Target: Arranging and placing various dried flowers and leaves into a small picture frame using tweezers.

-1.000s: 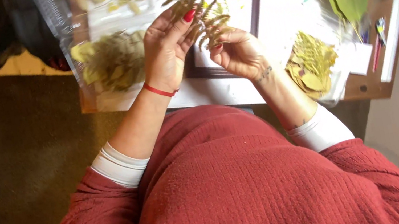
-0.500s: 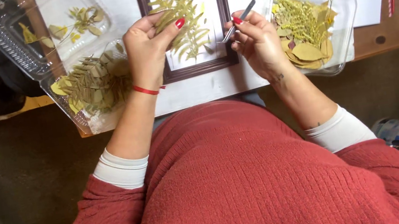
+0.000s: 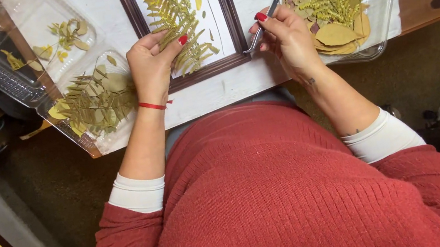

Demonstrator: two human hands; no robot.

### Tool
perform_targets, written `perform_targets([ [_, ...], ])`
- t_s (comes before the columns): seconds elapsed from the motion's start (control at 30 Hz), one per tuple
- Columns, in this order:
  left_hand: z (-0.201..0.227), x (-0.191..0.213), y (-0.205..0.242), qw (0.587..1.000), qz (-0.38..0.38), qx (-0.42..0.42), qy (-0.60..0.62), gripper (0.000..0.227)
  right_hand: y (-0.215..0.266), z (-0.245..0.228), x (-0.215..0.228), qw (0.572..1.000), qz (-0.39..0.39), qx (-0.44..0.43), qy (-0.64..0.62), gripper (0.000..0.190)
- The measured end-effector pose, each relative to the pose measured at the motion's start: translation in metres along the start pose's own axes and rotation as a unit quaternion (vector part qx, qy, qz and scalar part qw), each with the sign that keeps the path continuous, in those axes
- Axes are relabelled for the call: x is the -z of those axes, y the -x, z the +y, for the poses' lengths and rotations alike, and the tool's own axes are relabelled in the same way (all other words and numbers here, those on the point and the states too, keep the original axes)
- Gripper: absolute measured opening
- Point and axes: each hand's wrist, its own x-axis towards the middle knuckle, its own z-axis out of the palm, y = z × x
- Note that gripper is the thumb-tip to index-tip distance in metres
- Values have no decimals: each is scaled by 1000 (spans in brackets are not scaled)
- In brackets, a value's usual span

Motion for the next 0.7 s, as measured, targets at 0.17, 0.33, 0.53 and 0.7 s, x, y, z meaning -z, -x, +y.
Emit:
perform_targets([
  [0.17, 3, -5, 13, 1000, -8, 20, 5, 28, 6, 2, -5, 999, -28, -18, -35, 10],
  [0.33, 16, -10, 29, 996, 38, 60, 54, 25, 15, 12, -11, 996, -43, -61, -48, 14],
  [0.53, 24, -13, 38, 988, 59, 34, 140, 26, 24, 17, -29, 987, -92, -99, -83, 14],
  [0.7, 28, -17, 44, 986, 59, 6, 156, 26, 28, 19, -38, 978, -135, -109, -116, 11],
])
